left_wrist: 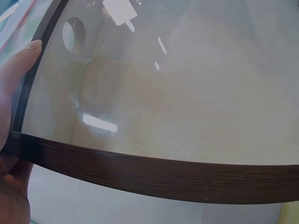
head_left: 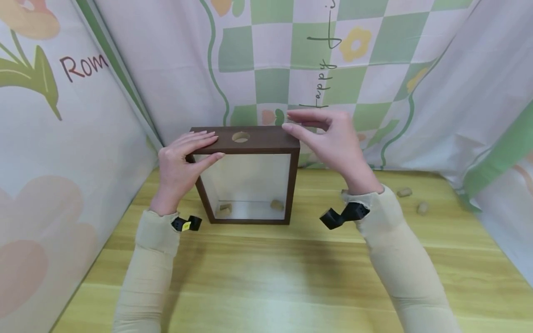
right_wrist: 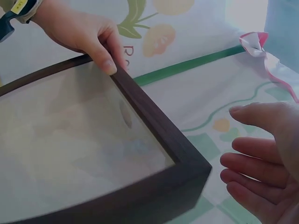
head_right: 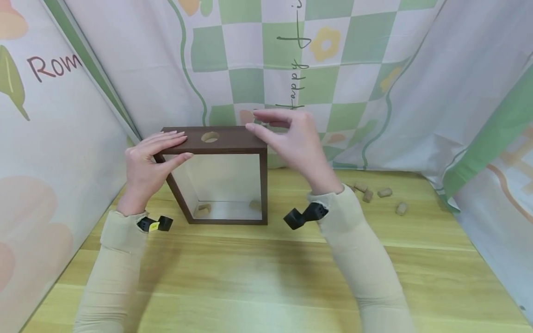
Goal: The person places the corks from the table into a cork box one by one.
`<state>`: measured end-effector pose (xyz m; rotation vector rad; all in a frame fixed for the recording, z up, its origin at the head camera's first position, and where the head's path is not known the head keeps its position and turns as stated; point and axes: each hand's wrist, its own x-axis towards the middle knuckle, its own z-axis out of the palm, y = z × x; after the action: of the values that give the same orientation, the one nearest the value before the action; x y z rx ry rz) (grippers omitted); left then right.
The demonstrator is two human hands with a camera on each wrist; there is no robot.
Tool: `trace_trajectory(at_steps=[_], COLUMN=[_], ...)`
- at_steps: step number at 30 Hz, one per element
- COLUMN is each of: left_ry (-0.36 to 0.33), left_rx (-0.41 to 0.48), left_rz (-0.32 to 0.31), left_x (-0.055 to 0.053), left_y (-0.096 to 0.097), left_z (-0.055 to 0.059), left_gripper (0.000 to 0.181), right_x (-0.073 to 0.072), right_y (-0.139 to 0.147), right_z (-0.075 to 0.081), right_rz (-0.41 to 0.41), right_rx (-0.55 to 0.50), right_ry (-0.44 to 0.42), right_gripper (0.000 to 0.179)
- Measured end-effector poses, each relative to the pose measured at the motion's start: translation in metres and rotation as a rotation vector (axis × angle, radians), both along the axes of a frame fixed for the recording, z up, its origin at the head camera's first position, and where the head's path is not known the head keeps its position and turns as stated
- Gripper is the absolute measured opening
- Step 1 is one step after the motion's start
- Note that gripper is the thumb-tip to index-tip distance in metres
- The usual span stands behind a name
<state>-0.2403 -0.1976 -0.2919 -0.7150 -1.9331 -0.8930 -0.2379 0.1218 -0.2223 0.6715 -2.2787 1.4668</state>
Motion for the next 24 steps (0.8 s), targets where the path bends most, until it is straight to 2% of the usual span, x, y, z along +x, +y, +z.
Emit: trace_trajectory(at_steps=[4, 11, 19, 24], left_ry=[0.000, 0.013, 0.013, 0.013], left_rx=[0.011, -0.033, -0.026, 0.001], left_rz=[-0.003, 0.003, 0.004, -0.005], left_x=[0.000, 0.000, -0.001, 0.000], left_y=[0.000, -0.001, -0.001, 0.001], left_z=[0.000, 0.001, 0.000, -0.001], left_gripper=[0.039, 0.040, 0.039, 0.040], right_x=[0.002, 0.004, 0.003, 0.005], right_y=[0.015, 0.042, 0.072, 0.091], right_z=[-0.002, -0.007, -0.017, -0.022], right_rz=[-0.044, -0.124, -0.187, -0.238], right_rx=[-0.027, -0.032, -0.061, -0.037], right_ry=[-0.001, -0.025, -0.052, -0.066], right_gripper=[0.030, 0.034, 0.035, 0.037])
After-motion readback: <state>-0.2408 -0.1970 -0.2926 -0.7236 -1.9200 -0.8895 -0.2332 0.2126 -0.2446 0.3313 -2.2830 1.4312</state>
